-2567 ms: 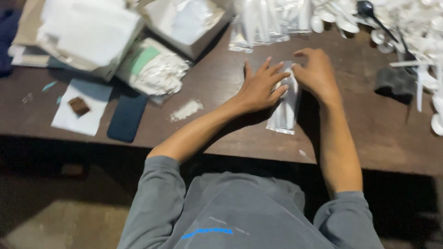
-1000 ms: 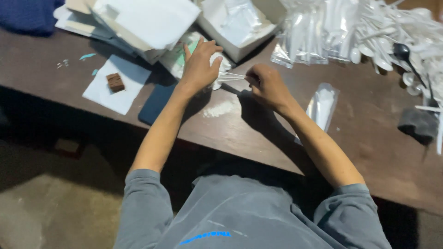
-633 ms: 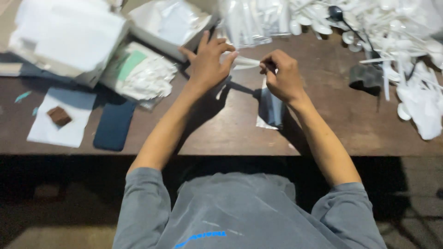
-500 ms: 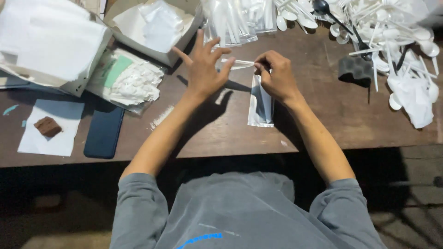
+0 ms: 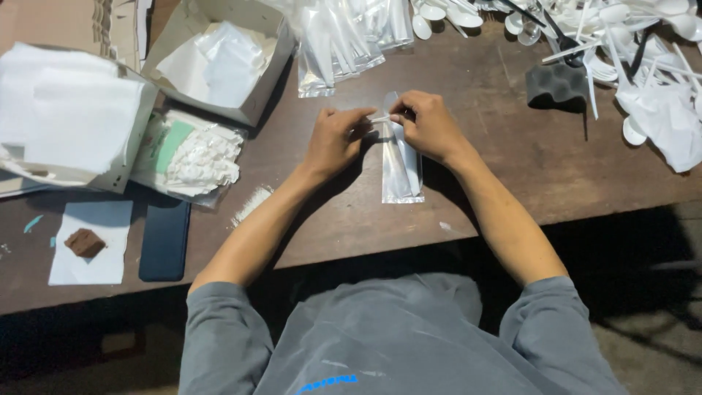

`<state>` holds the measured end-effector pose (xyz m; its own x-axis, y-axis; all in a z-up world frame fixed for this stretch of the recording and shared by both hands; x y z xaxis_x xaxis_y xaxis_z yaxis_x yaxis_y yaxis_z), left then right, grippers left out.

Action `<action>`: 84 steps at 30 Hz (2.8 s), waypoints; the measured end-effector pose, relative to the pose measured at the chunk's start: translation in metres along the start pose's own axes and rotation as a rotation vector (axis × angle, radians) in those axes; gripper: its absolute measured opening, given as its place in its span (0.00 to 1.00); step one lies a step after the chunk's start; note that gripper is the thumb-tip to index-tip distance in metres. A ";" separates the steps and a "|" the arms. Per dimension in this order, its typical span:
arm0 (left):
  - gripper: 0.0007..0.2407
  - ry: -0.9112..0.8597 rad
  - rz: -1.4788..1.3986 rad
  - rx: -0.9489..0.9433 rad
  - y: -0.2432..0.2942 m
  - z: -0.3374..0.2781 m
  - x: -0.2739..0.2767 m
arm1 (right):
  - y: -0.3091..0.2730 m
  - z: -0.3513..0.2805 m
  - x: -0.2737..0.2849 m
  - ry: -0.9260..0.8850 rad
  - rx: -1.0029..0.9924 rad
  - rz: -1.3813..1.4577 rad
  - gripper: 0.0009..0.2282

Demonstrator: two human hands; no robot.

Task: The person is individually wrapping plastic spoons and forks into small plastic sleeves at a workbench.

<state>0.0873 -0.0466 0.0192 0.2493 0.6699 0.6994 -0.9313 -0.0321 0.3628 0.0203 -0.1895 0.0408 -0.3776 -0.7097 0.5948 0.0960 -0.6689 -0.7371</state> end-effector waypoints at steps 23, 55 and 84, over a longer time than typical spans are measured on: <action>0.05 0.178 0.348 0.220 -0.026 -0.105 0.181 | -0.082 0.004 -0.081 -0.114 0.320 -0.108 0.03; 0.05 0.337 0.143 0.026 0.013 -0.009 0.111 | -0.033 0.001 0.035 0.160 0.113 -0.099 0.04; 0.15 0.275 -0.495 0.338 -0.001 0.055 0.009 | -0.005 -0.006 0.092 0.426 0.017 0.000 0.03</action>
<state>0.1050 -0.0811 0.0591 0.5081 0.8291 0.2331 -0.5780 0.1276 0.8060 -0.0202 -0.2498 0.0973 -0.7241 -0.5575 0.4060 0.1102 -0.6747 -0.7298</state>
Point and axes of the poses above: each hand's wrist, its own z-axis towards the middle knuckle, its own x-axis out of the back of the hand, y = z × x, the point moved 10 cm from there along z, towards the middle knuckle, and after that the axes turned 10 degrees about -x, right-handed, at the moved point
